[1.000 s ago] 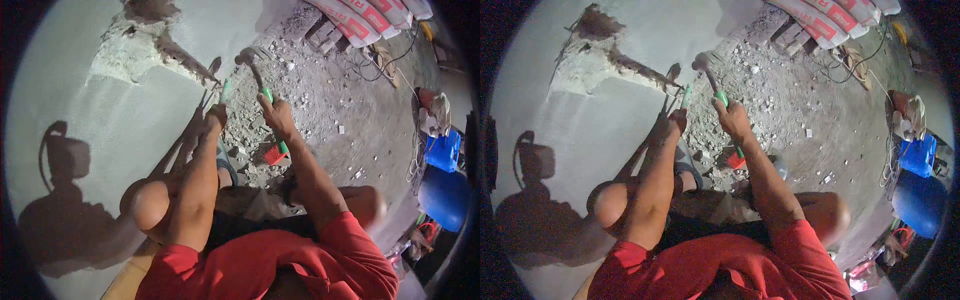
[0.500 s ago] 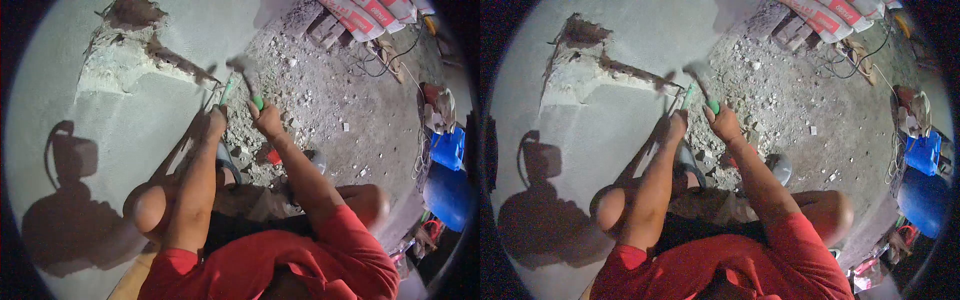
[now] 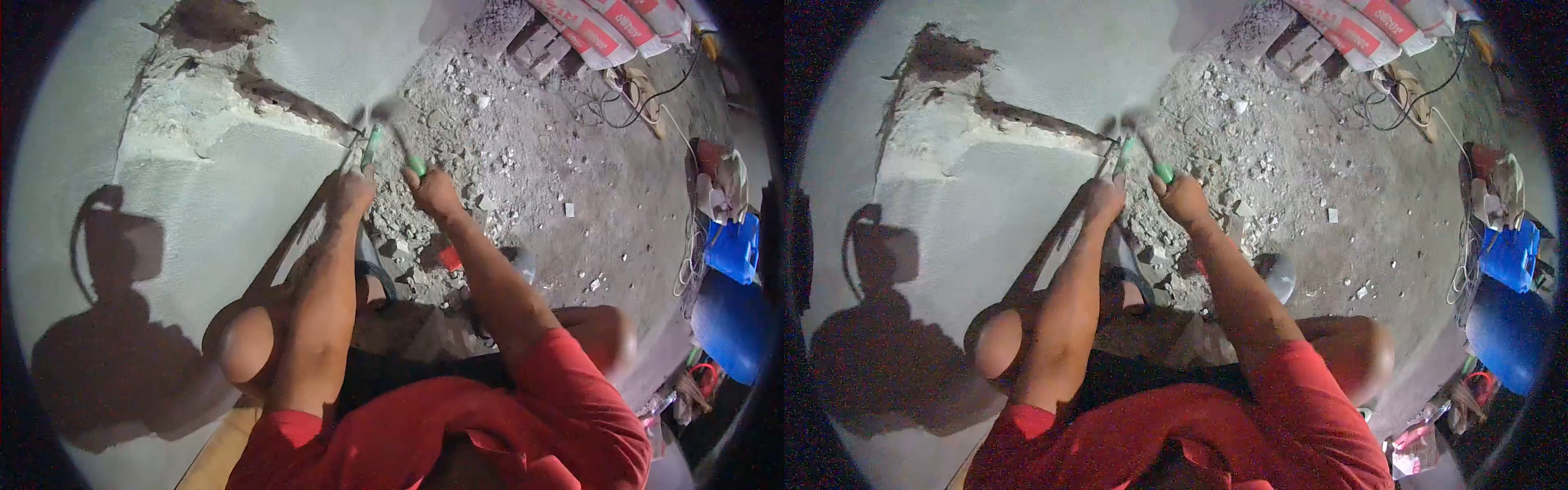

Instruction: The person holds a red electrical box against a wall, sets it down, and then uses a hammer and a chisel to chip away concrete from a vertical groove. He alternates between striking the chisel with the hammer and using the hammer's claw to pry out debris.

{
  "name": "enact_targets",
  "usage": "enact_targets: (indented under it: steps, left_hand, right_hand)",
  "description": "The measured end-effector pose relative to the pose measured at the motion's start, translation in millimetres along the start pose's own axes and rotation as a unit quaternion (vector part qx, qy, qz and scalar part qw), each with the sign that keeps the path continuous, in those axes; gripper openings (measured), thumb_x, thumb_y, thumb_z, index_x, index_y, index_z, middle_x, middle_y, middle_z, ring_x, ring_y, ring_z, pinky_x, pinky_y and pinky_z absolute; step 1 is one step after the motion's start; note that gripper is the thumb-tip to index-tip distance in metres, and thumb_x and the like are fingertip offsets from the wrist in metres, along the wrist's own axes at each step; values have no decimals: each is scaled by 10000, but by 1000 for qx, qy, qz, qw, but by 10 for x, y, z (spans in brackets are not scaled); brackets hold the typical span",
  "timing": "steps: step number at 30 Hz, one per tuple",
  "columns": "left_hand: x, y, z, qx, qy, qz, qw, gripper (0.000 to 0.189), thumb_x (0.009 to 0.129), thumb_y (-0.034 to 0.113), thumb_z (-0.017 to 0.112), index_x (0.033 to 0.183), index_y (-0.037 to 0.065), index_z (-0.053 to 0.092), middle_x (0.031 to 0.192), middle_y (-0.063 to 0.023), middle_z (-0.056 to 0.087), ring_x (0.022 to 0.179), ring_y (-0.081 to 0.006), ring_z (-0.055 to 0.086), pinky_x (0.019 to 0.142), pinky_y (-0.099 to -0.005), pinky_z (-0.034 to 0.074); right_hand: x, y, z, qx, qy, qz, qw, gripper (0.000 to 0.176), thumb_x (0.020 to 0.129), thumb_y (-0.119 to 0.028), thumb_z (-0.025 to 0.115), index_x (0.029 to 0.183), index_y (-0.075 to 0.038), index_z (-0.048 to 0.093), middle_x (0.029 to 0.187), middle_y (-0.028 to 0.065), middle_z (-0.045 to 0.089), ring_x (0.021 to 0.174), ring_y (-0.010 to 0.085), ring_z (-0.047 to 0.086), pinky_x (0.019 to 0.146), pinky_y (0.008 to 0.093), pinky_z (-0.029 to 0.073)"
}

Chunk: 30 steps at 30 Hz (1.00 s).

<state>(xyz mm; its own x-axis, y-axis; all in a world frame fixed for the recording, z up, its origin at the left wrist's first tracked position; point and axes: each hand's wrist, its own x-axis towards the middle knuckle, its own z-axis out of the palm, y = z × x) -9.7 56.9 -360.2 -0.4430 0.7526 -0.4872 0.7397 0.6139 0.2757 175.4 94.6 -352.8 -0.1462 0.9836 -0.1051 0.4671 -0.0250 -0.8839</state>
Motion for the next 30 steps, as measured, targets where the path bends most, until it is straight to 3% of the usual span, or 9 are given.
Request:
enact_targets:
  steps: [2, 6, 7, 12, 16, 19, 21, 24, 30]
  left_hand:
    - [208, -268, 323, 15, 13, 22, 1000, 559, 967, 487, 407, 1118, 0, 637, 1056, -295, 652, 1035, -472, 615, 898, -525, 480]
    - [250, -358, 500, -5, -4, -24, 1000, 520, 965, 461, 412, 1113, 21, 646, 1095, -300, 639, 1039, -477, 611, 901, -530, 478]
    - [468, -608, 782, 72, -9, 65, 995, 519, 963, 451, 415, 1133, 13, 635, 1126, -303, 628, 1056, -475, 605, 912, -526, 476]
    - [-208, 249, -310, 16, -57, -49, 997, 496, 961, 434, 450, 1089, -21, 599, 1146, -316, 614, 1089, -461, 595, 932, -513, 475]
    - [-327, 68, 112, 23, 3, 24, 999, 377, 977, 309, 443, 979, -17, 634, 1028, -290, 658, 975, -443, 646, 794, -512, 525]
    - [-616, -731, 1749, -39, 93, 92, 991, 319, 945, 229, 450, 978, -28, 635, 889, -284, 662, 859, -451, 651, 703, -529, 522]
    - [-869, -453, 1301, -128, 113, 36, 985, 348, 955, 272, 470, 972, -37, 630, 866, -290, 651, 833, -458, 639, 677, -521, 507]
    - [-830, -194, 786, -202, 176, 14, 963, 404, 969, 335, 500, 963, -50, 621, 830, -299, 635, 795, -468, 622, 638, -511, 484]
    - [-191, -349, 577, -176, 195, 31, 964, 406, 990, 347, 493, 967, -44, 596, 841, -312, 614, 801, -483, 606, 623, -521, 467]
  right_hand:
    - [165, 134, 1, -127, -161, 99, 974, 551, 903, -503, 587, 948, 42, 654, 853, 301, 651, 840, 475, 644, 737, 488, 513]
    - [256, -342, -397, -47, -100, 113, 987, 575, 914, -525, 558, 949, 39, 666, 878, 305, 654, 877, 462, 648, 744, 462, 510]
    - [246, -620, -547, -25, -68, 73, 995, 553, 916, -505, 573, 975, 40, 650, 851, 306, 651, 856, 465, 650, 731, 468, 506]
    - [68, -4, 25, -50, -76, 74, 993, 518, 915, -475, 580, 1003, 32, 639, 843, 306, 651, 827, 473, 650, 720, 487, 514]
    - [-89, 169, -80, -112, -166, 122, 972, 587, 913, -528, 561, 894, 54, 634, 753, 268, 651, 715, 439, 650, 665, 479, 512]
    - [-232, 266, -350, -61, -155, 217, 962, 636, 901, -567, 559, 812, 58, 631, 698, 243, 649, 672, 407, 658, 649, 467, 518]
    - [-169, 275, -448, -20, -131, 274, 952, 653, 889, -586, 552, 767, 48, 646, 676, 251, 645, 694, 401, 671, 682, 475, 531]
    - [-247, 269, -637, 108, -120, 300, 940, 572, 894, -574, 590, 765, -17, 563, 612, 51, 544, 520, 174, 549, 480, 355, 453]
    - [-263, -310, -715, 165, -99, 254, 948, 445, 924, -473, 593, 829, -39, 565, 625, 37, 531, 510, 156, 527, 474, 321, 433]
